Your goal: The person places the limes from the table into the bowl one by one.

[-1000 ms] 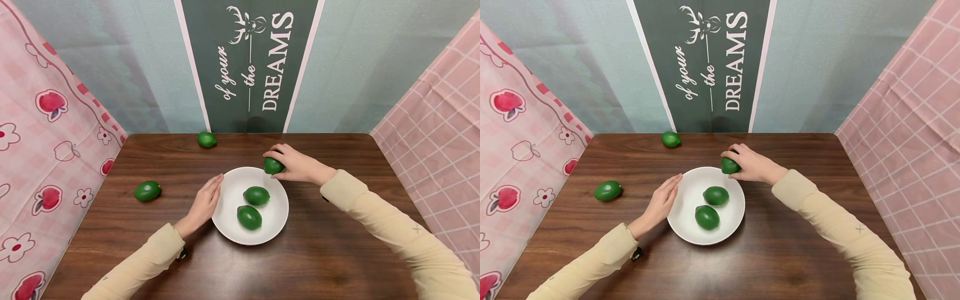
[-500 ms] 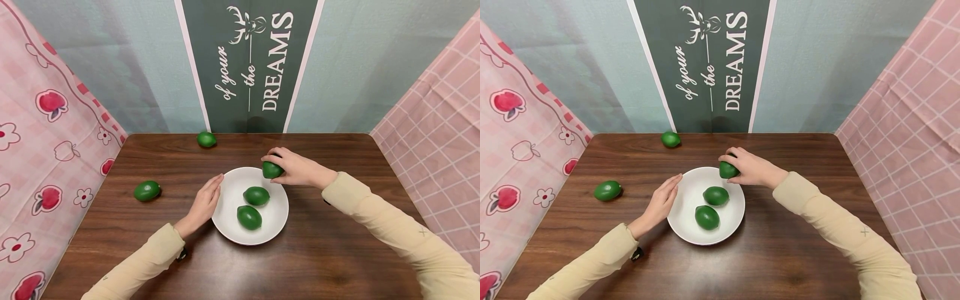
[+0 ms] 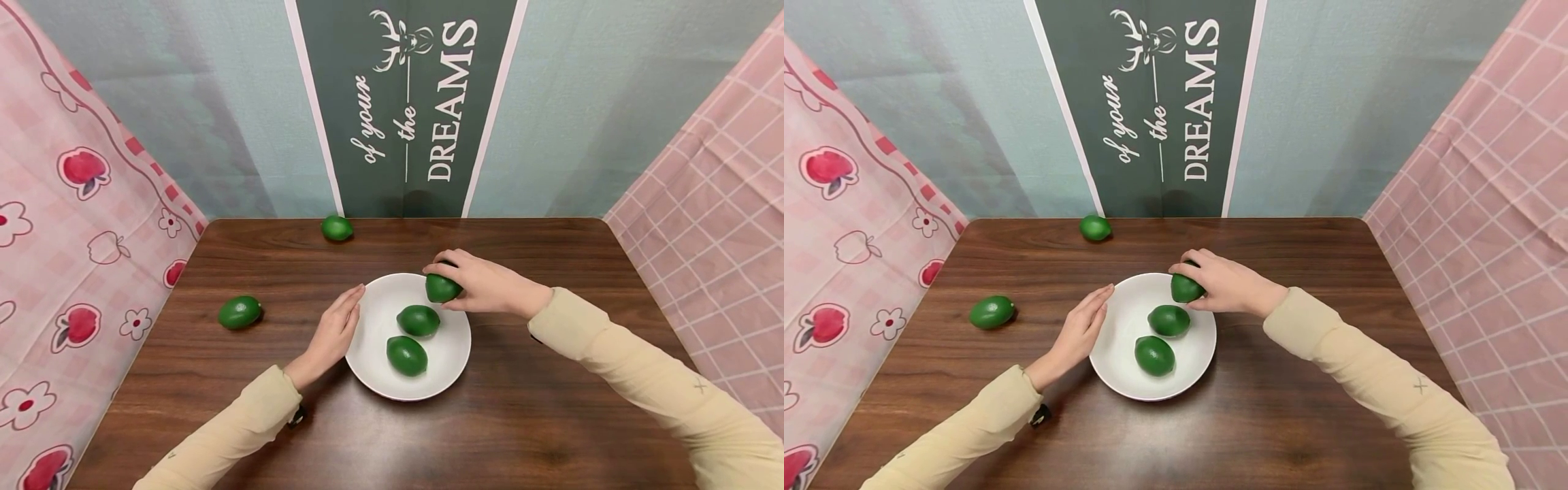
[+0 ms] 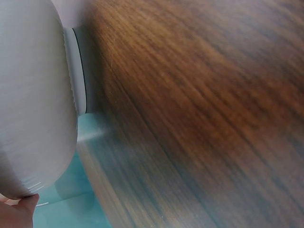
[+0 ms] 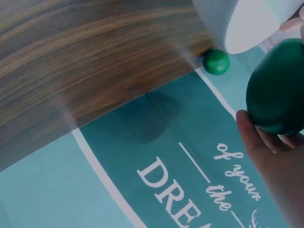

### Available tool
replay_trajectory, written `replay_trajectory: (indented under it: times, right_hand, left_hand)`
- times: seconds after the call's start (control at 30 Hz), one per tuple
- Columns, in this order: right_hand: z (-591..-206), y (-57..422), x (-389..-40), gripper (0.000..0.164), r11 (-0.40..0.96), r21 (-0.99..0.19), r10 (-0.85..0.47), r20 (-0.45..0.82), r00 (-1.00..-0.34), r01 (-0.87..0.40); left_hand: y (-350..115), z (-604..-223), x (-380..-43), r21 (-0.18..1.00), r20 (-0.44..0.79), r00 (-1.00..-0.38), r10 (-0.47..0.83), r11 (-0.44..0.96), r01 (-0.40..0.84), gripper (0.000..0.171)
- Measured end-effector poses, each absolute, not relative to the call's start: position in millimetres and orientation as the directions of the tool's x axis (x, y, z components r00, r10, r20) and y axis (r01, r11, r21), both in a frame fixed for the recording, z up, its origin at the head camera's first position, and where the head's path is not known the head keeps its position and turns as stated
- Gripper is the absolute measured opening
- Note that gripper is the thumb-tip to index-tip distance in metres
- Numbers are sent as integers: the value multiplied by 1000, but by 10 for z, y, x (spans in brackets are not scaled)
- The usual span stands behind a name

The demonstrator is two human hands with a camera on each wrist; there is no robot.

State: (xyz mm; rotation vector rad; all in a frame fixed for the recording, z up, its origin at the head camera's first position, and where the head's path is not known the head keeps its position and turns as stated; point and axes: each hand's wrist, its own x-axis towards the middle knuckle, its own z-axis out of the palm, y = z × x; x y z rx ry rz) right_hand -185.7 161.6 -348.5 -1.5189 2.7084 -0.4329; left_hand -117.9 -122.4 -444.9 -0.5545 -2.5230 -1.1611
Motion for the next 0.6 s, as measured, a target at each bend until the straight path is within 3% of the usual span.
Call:
replay_trajectory:
  times: [0.6]
  right_hand:
    - [-3492,1582,-1720,54,454,-238,-861,132,-492,-859]
  left_hand:
    - [-1227,-4439,-1176,662,413,-885,216,596,454,34]
